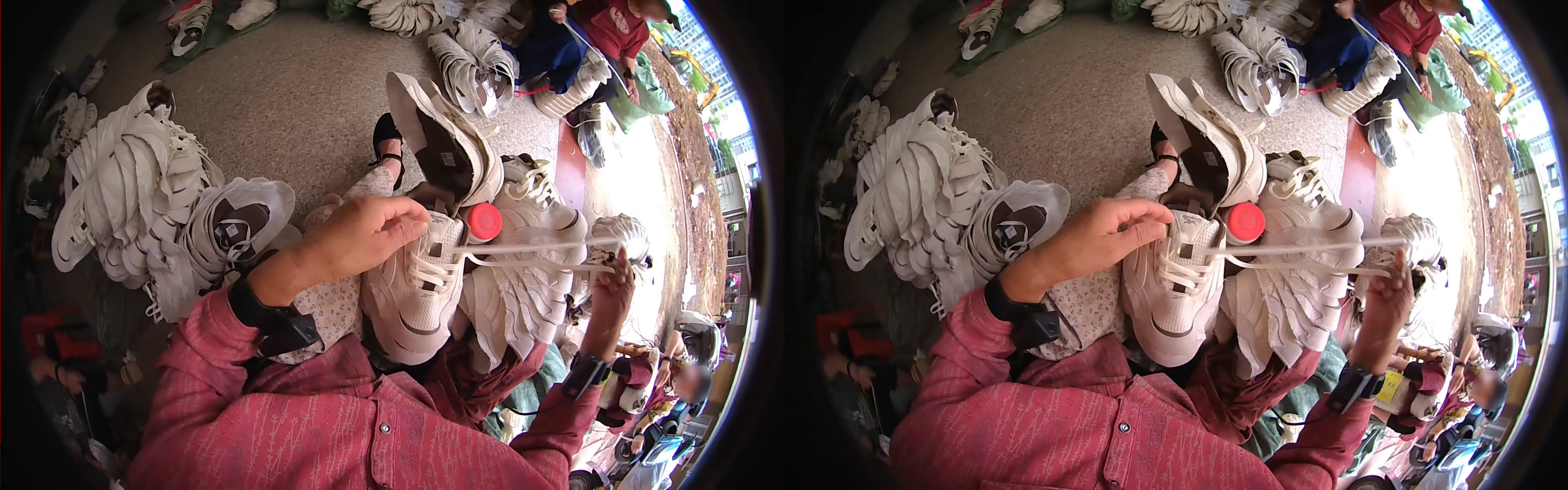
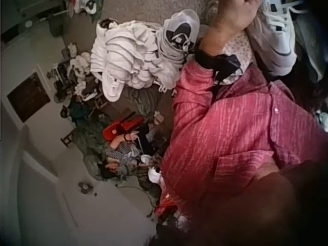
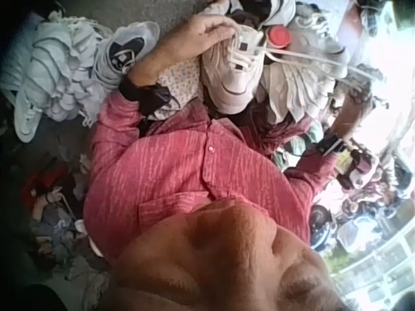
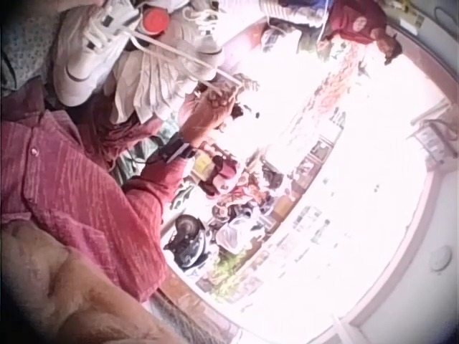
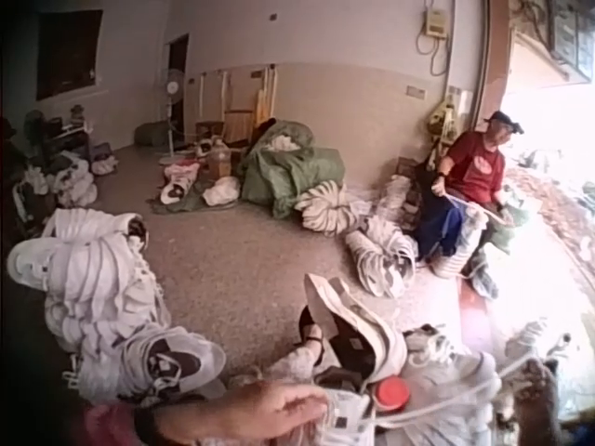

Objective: Lacing white sneakers by hand while sitting on the floor in a shoe manufacturing area.

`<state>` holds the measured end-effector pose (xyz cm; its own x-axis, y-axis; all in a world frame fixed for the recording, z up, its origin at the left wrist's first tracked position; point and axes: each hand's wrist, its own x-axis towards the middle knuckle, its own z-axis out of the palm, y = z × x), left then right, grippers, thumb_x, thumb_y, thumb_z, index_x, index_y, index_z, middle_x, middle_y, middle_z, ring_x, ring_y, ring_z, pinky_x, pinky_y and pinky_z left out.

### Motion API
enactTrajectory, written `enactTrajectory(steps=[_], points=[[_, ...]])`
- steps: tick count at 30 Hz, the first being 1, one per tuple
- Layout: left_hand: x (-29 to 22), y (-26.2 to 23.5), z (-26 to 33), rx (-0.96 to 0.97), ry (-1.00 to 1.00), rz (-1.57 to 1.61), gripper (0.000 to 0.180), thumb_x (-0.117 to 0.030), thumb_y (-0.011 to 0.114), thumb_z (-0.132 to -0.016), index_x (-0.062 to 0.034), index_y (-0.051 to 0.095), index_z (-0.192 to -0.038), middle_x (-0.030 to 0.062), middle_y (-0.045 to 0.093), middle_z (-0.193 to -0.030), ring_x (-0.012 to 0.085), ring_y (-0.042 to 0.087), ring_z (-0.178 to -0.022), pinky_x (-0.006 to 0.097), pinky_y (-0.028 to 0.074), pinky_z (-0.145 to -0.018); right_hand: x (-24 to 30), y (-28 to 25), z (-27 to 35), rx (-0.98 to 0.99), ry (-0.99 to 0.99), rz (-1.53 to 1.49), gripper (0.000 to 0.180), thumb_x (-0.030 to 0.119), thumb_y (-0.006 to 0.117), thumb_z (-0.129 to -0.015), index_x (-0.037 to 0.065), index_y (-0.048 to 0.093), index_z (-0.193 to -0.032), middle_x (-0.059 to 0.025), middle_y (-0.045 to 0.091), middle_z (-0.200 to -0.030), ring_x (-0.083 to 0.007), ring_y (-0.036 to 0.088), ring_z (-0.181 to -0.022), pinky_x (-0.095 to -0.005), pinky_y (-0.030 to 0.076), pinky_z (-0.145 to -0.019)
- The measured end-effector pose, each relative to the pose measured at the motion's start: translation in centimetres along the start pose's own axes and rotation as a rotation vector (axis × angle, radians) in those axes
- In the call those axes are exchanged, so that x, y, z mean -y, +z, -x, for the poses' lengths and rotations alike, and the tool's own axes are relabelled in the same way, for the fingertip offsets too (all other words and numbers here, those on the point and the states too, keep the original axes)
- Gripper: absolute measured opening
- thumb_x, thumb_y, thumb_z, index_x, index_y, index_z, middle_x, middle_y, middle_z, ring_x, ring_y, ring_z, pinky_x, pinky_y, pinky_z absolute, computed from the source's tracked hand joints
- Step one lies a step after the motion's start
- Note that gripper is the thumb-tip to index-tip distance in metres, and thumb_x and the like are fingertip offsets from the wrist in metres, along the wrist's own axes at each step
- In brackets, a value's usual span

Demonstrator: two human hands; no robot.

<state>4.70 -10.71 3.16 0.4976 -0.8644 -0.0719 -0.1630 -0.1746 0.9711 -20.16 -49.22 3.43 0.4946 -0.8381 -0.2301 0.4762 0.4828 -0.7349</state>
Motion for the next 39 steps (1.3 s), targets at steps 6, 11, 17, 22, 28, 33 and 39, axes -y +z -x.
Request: enactTrajectory(steps=[6,11,17,22,28,33,39], points=[[2.3,0.1,-2.7,-0.087,0.323,-0.392,0.028,-0.010,0.065,-0.084,-0.0029,0.060,-0.111,0.0108,0.064,-0.107,0.0226,0.060,-0.105,0.035,0.046,-0.091,2.3,-9.3,-2.4,-0.203,0.050,-0.227,0.023,0.014,0.042,-0.104,0.000,0.060,-0.103,0.0055,0.033,-0.052,-0.0070,0.029,-0.042,-0.0237,0.033,-0.046],[3.3,0.3,-3.2,0.009,0.280,-0.234,0.030,-0.008,0.068,-0.077,-0.0017,0.057,-0.104,0.0108,0.063,-0.099,0.0226,0.063,-0.090,0.036,0.051,-0.083,-5.4,-2.8,3.3,-0.009,0.040,0.206,0.043,0.034,0.051,-0.101,0.001,0.049,-0.128,0.0061,0.044,-0.063,-0.0027,0.035,-0.051,-0.0204,0.032,-0.046],[3.5,0.0,-3.9,0.029,0.190,-0.219,0.036,-0.014,0.072,-0.078,-0.0002,0.055,-0.106,0.0116,0.060,-0.102,0.0225,0.060,-0.094,0.035,0.049,-0.084,-10.5,8.8,10.6,0.369,0.366,0.690,0.037,0.013,0.057,-0.097,-0.001,0.051,-0.131,-0.0090,0.063,-0.089,-0.0163,0.063,-0.075,-0.0283,0.054,-0.066],[4.4,0.5,-4.6,-0.039,0.196,-0.424,0.046,-0.022,0.078,-0.073,-0.0010,0.056,-0.107,0.0112,0.060,-0.100,0.0224,0.060,-0.091,0.035,0.050,-0.081,-14.2,10.5,12.3,0.652,0.222,0.963,0.025,0.001,0.060,-0.092,-0.005,0.060,-0.117,-0.0091,0.069,-0.091,-0.0140,0.066,-0.077,-0.0263,0.054,-0.071],[2.3,-0.8,-6.4,0.320,-0.214,-0.281,0.052,-0.027,0.080,-0.070,-0.0020,0.058,-0.111,0.0105,0.060,-0.103,0.0208,0.059,-0.092,0.034,0.049,-0.079,-16.0,11.6,12.8,0.881,-0.345,1.318,0.014,0.005,0.066,-0.086,0.004,0.066,-0.100,-0.0121,0.064,-0.080,-0.0244,0.064,-0.066,-0.0315,0.049,-0.060],[4.8,-1.1,-6.1,0.196,0.055,-0.361,0.054,-0.029,0.079,-0.070,-0.0052,0.059,-0.114,0.0098,0.059,-0.104,0.0191,0.057,-0.096,0.033,0.048,-0.080,-16.7,11.6,13.6,0.868,-0.600,1.447,0.009,0.006,0.065,-0.085,0.005,0.064,-0.094,-0.0102,0.061,-0.078,-0.0290,0.064,-0.067,-0.0360,0.049,-0.057],[3.5,-0.1,-6.3,0.208,0.007,-0.569,0.062,-0.032,0.076,-0.065,-0.0065,0.058,-0.118,0.0086,0.058,-0.101,0.0231,0.054,-0.104,0.036,0.040,-0.093,-17.5,11.5,14.1,0.843,-0.784,1.486,0.009,0.006,0.067,-0.084,0.006,0.062,-0.091,-0.0091,0.060,-0.076,-0.0277,0.063,-0.064,-0.0367,0.049,-0.056]])
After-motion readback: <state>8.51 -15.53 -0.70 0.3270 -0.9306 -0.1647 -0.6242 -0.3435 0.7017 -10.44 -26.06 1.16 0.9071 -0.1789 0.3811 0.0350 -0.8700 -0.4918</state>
